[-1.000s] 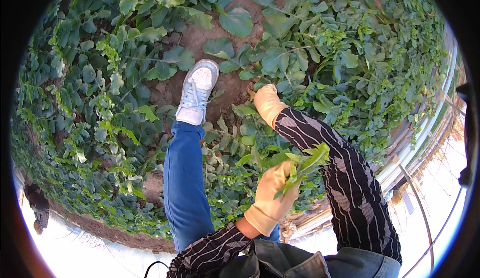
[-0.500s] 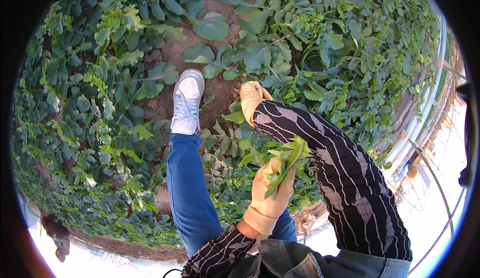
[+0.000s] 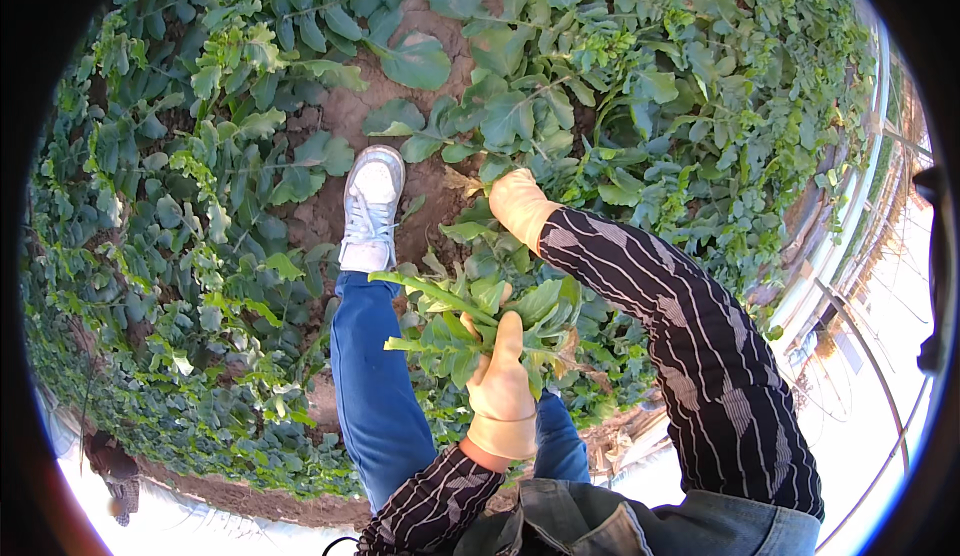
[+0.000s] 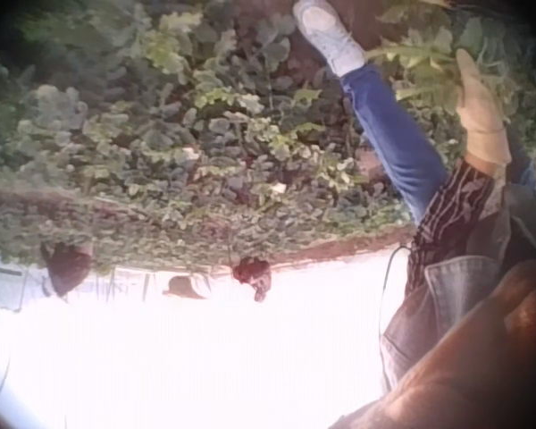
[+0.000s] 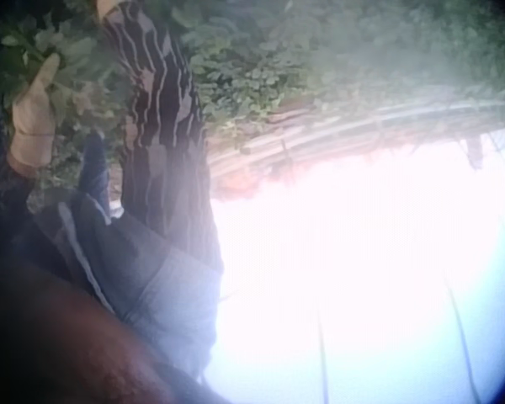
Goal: The person harvests leafy green vegetables by hand in a greenhouse. They repeatedly reach down, pluck leaves from plants, and gather them into a growing bunch held in the left hand while moving along the rows.
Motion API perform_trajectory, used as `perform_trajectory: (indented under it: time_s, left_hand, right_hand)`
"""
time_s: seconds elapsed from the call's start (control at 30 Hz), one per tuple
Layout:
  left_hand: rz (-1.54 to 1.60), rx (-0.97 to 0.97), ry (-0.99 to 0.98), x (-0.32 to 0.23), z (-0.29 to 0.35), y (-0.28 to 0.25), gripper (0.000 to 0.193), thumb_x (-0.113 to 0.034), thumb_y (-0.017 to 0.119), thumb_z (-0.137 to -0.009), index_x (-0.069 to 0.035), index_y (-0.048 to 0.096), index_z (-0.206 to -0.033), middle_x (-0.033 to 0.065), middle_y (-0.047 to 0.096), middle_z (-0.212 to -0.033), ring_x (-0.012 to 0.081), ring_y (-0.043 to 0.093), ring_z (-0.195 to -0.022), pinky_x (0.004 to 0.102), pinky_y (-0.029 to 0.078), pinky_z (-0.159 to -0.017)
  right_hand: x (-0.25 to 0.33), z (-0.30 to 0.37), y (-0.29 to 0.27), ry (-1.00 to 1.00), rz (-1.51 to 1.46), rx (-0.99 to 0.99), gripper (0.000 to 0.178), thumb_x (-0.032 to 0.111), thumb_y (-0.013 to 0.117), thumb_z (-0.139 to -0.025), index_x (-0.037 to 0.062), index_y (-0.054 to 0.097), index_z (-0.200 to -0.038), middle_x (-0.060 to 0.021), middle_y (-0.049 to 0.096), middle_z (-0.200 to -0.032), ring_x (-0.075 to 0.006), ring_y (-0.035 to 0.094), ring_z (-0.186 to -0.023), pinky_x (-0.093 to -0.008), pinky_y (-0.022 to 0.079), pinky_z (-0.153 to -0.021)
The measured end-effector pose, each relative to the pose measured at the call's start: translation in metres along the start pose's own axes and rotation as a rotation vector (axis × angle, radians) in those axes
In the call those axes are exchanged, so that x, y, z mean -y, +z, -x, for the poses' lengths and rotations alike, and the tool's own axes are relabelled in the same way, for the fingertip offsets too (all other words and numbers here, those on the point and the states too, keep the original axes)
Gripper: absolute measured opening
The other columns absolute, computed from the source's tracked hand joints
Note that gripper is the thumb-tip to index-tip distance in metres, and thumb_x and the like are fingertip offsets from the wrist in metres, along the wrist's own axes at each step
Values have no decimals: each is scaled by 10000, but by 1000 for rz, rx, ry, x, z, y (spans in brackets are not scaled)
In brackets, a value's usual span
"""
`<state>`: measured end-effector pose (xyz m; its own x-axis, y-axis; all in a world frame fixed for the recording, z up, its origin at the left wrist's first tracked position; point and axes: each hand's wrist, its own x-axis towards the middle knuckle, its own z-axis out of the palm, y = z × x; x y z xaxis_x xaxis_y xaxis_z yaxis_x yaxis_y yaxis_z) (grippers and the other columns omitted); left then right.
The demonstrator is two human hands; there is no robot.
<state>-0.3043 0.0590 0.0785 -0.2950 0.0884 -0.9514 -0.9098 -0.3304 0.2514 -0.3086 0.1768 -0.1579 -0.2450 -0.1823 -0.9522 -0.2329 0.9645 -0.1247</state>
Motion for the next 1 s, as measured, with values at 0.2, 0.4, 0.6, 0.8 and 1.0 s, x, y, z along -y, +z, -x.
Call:
perform_trajectory:
  time_s: [0.2,0.4,0.6,0.8,1.0]
  left_hand:
    - [25,-45,-93,2,1,3,376,40,463,-949,-62,484,-1310,78,518,-1285,228,561,-1113,408,501,-958]
    - [56,-7,-100,11,-3,-5,412,-38,510,-969,-93,441,-1372,41,518,-1324,200,553,-1142,374,487,-967]
    - [47,-18,-118,23,-5,-8,418,-22,512,-965,-92,439,-1370,50,518,-1326,211,556,-1135,385,492,-965]
    - [62,-34,-145,24,-2,-4,395,-10,502,-965,-92,462,-1349,46,524,-1304,217,553,-1134,401,491,-965]
    - [23,-73,-74,18,-11,-9,386,-65,532,-971,-122,478,-1350,38,523,-1315,209,553,-1128,395,495,-946]
  right_hand:
    - [-15,28,14,-7,-113,-399,207,98,625,-732,11,670,-914,-125,669,-838,-265,669,-780,-414,491,-655]
    - [-23,40,19,65,-167,-661,165,73,606,-716,4,627,-865,-125,633,-743,-272,660,-620,-407,494,-498]
    - [-22,38,21,45,-242,-633,194,67,595,-723,-22,634,-891,-150,654,-792,-282,664,-664,-418,501,-543]
    - [-24,34,-13,195,-565,-512,232,77,579,-784,-2,644,-992,-162,689,-800,-328,689,-745,-438,538,-626]
    - [-22,105,-26,292,-1049,-730,269,191,571,-858,33,623,-1068,-159,690,-867,-349,672,-735,-437,533,-666]
